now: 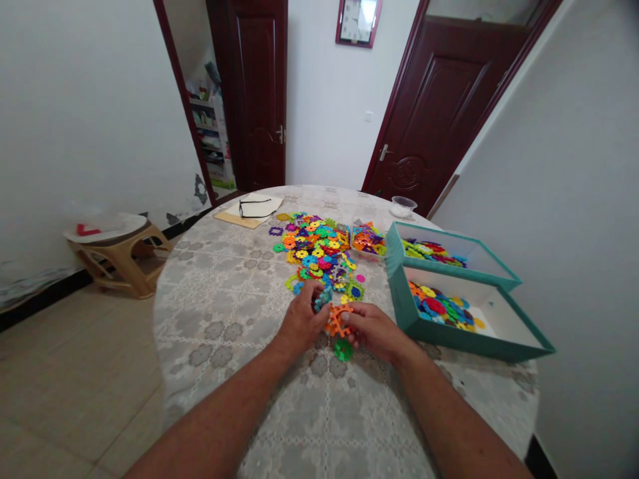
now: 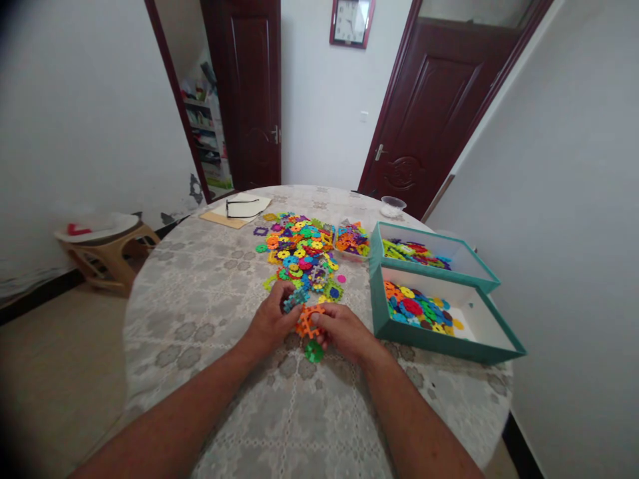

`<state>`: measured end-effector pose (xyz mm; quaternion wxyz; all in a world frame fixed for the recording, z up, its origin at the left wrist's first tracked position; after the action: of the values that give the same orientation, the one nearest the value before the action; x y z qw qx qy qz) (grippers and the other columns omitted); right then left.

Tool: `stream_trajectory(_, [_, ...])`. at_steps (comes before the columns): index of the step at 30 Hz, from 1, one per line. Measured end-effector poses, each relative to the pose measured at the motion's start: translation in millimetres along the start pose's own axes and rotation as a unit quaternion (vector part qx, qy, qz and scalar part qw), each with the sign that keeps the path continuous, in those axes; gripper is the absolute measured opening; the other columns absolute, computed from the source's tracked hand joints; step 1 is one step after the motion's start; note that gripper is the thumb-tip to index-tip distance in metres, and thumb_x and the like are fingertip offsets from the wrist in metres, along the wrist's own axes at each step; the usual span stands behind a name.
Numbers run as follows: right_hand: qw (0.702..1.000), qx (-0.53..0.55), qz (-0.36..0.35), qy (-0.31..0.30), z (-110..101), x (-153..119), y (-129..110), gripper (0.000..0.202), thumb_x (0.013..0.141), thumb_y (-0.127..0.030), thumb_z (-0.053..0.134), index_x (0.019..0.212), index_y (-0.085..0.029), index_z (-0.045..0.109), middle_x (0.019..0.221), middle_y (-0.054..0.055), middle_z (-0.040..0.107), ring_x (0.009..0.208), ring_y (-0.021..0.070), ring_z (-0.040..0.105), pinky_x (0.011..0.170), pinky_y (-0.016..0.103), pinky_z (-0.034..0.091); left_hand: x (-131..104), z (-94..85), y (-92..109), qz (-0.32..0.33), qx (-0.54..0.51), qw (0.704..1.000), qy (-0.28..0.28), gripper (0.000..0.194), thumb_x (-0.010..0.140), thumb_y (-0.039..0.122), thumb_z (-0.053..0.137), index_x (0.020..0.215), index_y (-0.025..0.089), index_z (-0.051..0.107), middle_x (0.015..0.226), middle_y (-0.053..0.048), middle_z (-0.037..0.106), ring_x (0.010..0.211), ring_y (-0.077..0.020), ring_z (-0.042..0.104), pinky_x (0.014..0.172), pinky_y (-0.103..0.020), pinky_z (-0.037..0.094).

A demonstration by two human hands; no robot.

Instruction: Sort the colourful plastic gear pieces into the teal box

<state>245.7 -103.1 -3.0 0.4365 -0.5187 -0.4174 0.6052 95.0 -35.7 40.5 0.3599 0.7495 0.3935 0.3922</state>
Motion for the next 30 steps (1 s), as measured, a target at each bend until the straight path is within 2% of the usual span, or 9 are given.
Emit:
stream_trajectory(6, [0.998,0.032,-0.027,0.044,-11.8,-1.4,-5.6,0.034,0.081,-0.046,0.082,0.091,-0.019,0.065,0.069,-0.003,0.064,0.050,0.0079,0.052,0.046,0.019,0.040,4.0,-4.5,-6.4,-0.066,-0.119,0.990,-0.033,0.036,0.089,0.043,0.067,0.116,0.023,0.056,0.078,0.005,0.063,0.063,-0.0140,0.061,0.064,-0.026,0.049])
stream_trajectory(8, [0.995,0.056,-0.037,0.072,-16.7,-3.0,-10.9,0.032,0.079,-0.044,0.082,0.087,-0.020,0.063,0.067,-0.004,0.063,0.050,0.0085,0.052,0.045,0.019,0.040,7.8,-9.8,-11.9,-0.086,-0.169,0.982,-0.022,0.041,0.092,0.047,0.064,0.123,0.023,0.053,0.072,0.006,0.064,0.057,-0.0139,0.061,0.058,-0.025,0.049])
stream_trajectory(12, [0.989,0.110,-0.041,0.090,-15.4,-5.9,-19.2,0.033,0.075,-0.040,0.085,0.089,-0.020,0.063,0.070,-0.002,0.065,0.053,0.0094,0.056,0.047,0.019,0.043,12.1,-23.6,-21.5,-0.109,-0.173,0.979,0.019,0.043,0.095,0.052,0.059,0.129,0.025,0.057,0.066,0.007,0.060,0.053,-0.0125,0.057,0.053,-0.022,0.046])
stream_trajectory(15, [0.987,0.127,-0.048,0.083,-10.8,-6.1,-20.4,0.035,0.074,-0.040,0.087,0.092,-0.020,0.065,0.076,-0.001,0.067,0.056,0.0096,0.057,0.048,0.020,0.046,8.0,-14.4,-17.3,-0.115,-0.185,0.975,-0.030,0.045,0.097,0.056,0.055,0.128,0.023,0.061,0.070,0.004,0.061,0.058,-0.0137,0.059,0.053,-0.023,0.048])
stream_trajectory(18, [0.990,0.108,-0.055,0.068,-6.7,-3.7,-16.5,0.037,0.076,-0.044,0.087,0.095,-0.020,0.065,0.080,0.000,0.068,0.060,0.0116,0.060,0.051,0.023,0.049,-1.1,3.9,-0.3,-0.069,-0.156,0.979,-0.110,0.044,0.100,0.054,0.049,0.125,0.023,0.066,0.091,-0.004,0.072,0.078,-0.0194,0.068,0.066,-0.029,0.056])
stream_trajectory(20, [0.994,0.073,-0.063,0.058,-4.4,-1.3,-13.4,0.038,0.078,-0.045,0.084,0.099,-0.020,0.065,0.081,0.000,0.069,0.060,0.0128,0.061,0.053,0.024,0.050,-7.0,12.5,12.0,-0.008,-0.116,0.983,-0.144,0.041,0.102,0.050,0.048,0.126,0.024,0.068,0.117,-0.009,0.073,0.103,-0.0243,0.069,0.086,-0.035,0.059])
stream_trajectory(23, [0.994,-0.013,-0.084,0.070,-3.9,1.5,-13.9,0.032,0.084,-0.044,0.077,0.100,-0.021,0.063,0.074,-0.002,0.067,0.058,0.0130,0.060,0.053,0.025,0.050,-11.0,16.4,17.0,0.054,-0.060,0.984,-0.156,0.045,0.104,0.046,0.045,0.139,0.024,0.062,0.139,-0.011,0.066,0.130,-0.0275,0.060,0.114,-0.043,0.046])
stream_trajectory(27, [0.989,-0.082,-0.093,0.084,-0.4,-1.1,-24.4,0.027,0.086,-0.042,0.071,0.098,-0.022,0.057,0.071,-0.005,0.065,0.056,0.0128,0.058,0.051,0.024,0.048,-6.6,12.3,11.8,0.090,-0.008,0.982,-0.167,0.049,0.104,0.046,0.045,0.145,0.022,0.058,0.144,-0.013,0.063,0.131,-0.0277,0.059,0.114,-0.042,0.045])
stream_trajectory(30, [0.982,-0.118,-0.106,0.100,-1.9,-14.9,-44.1,0.029,0.087,-0.042,0.067,0.108,-0.024,0.057,0.070,-0.006,0.062,0.053,0.0129,0.054,0.050,0.025,0.046,1.6,-2.4,10.2,0.102,0.063,0.984,-0.134,0.042,0.106,0.043,0.041,0.135,0.022,0.063,0.130,-0.011,0.070,0.118,-0.0254,0.065,0.103,-0.037,0.049])
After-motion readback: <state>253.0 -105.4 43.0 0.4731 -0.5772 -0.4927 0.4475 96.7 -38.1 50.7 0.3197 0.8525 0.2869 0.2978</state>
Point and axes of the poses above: each hand's wrist, its own x-axis towards the middle knuckle, its own z-axis out of the palm, y = z × x, the point moved 8 cm from there along x, towards the middle knuckle
